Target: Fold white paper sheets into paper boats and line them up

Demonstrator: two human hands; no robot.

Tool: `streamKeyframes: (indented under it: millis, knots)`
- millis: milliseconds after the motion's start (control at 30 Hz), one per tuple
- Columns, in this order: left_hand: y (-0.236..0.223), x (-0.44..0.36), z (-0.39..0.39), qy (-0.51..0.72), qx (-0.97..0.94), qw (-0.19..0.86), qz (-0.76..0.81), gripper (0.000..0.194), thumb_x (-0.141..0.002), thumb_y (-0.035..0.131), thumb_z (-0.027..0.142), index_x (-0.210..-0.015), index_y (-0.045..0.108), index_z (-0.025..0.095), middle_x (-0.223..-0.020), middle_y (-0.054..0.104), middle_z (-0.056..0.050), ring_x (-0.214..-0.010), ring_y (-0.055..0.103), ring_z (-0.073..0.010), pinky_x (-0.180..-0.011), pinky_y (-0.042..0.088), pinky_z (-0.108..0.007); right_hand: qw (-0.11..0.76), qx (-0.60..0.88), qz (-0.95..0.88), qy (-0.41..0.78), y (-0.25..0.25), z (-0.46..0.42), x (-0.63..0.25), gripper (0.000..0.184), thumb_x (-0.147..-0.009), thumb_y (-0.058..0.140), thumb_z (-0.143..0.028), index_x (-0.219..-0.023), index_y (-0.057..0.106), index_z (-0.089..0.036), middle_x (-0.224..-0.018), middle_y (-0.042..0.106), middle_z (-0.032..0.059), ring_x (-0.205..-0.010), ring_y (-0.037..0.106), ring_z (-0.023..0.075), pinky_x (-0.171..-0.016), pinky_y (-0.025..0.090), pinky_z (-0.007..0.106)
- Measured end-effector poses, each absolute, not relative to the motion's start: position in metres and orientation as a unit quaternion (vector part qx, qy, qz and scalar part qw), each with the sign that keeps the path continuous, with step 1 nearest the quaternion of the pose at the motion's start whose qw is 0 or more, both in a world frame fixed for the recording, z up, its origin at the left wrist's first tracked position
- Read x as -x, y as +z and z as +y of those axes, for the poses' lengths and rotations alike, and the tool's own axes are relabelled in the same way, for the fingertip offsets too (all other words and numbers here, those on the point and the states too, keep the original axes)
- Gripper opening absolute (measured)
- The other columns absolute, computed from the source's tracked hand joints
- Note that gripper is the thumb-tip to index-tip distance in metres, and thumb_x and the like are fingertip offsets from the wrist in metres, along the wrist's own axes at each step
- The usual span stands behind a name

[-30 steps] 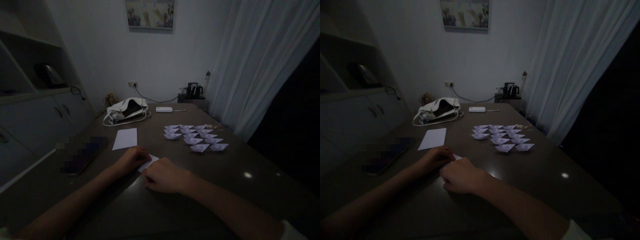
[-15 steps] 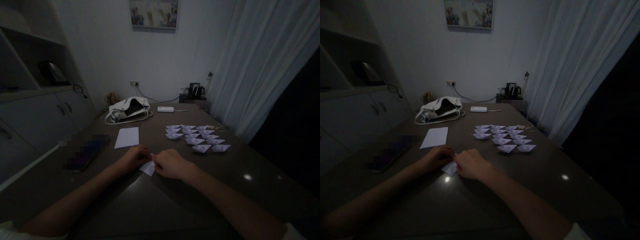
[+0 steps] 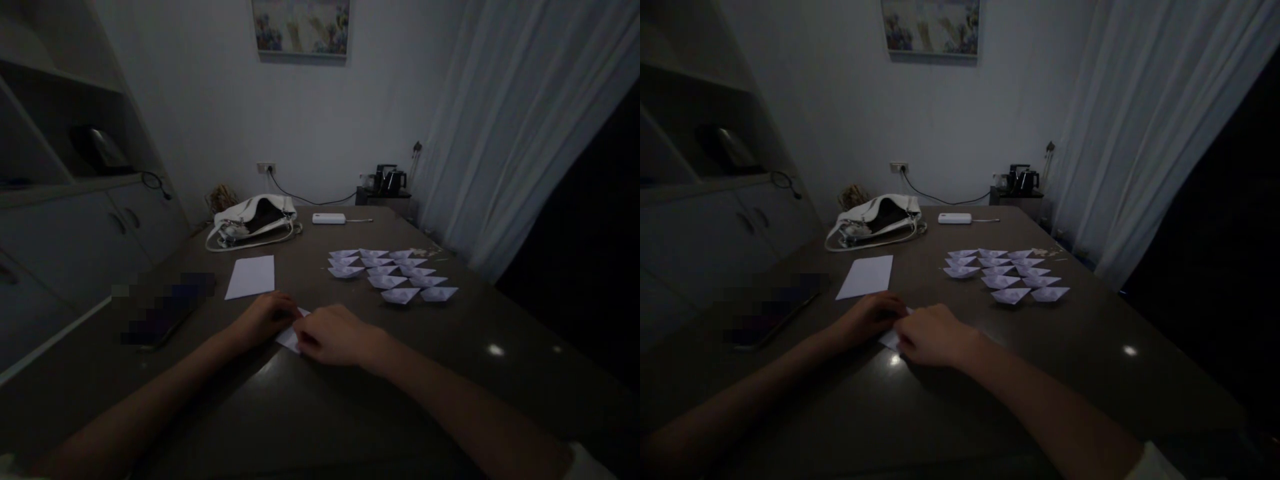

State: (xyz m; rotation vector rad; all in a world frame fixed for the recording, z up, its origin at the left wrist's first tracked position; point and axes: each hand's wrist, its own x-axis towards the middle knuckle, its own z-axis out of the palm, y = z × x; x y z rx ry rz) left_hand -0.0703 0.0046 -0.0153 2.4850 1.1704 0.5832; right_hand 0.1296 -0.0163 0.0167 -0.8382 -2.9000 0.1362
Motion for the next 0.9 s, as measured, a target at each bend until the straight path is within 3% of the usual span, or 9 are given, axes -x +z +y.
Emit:
streamKeyframes:
  millis: [133,300,733,900]
  knots:
    - [-0.014,0.07,0.004,0.197,-0.875,0.162,0.411,0.014,-0.082,0.058,0.014,-0.087,0.071,0.019,-0.089,0.066,-0.004,-0.084,0.059,-0.0168,-0.074,0.044,-0.025,0.115,0.329,-0.934,0.075,0.011,0.004,-0.139,0.016,-0.084,0.054,-0.031,-0.087,0.063,-0.018,-0.082,0.067,0.0029,-0.072,0.059,0.0139,-0.055,0.031,0.023]
    - [-0.013,0.068,0.002,0.2,-0.874,0.164,0.411,0.014,-0.083,0.058,0.016,-0.087,0.071,0.019,-0.09,0.066,-0.005,-0.084,0.059,-0.0167,-0.074,0.044,-0.025,0.102,0.31,-0.941,0.088,0.005,0.01,-0.142,0.015,-0.078,0.061,-0.032,-0.085,0.064,-0.019,-0.084,0.067,0.0022,-0.075,0.058,0.0143,-0.058,0.032,0.023]
    - [-0.014,0.07,0.004,0.21,-0.875,0.176,0.398,0.014,-0.084,0.058,0.018,-0.087,0.071,0.02,-0.089,0.065,-0.004,-0.083,0.059,-0.0162,-0.073,0.044,-0.025,0.115,0.434,-0.891,0.073,0.005,0.025,-0.147,0.009,-0.077,0.058,-0.022,-0.08,0.066,-0.018,-0.083,0.068,0.0024,-0.076,0.061,0.0146,-0.057,0.034,0.023]
    - [-0.015,0.071,0.005,0.201,-0.877,0.166,0.403,0.015,-0.085,0.056,0.018,-0.088,0.071,0.02,-0.088,0.065,-0.004,-0.081,0.058,-0.0162,-0.071,0.044,-0.024,0.145,0.395,-0.902,0.096,0.002,0.022,-0.145,0.009,-0.078,0.059,-0.023,-0.083,0.065,-0.018,-0.084,0.067,0.0018,-0.076,0.06,0.0132,-0.06,0.035,0.022]
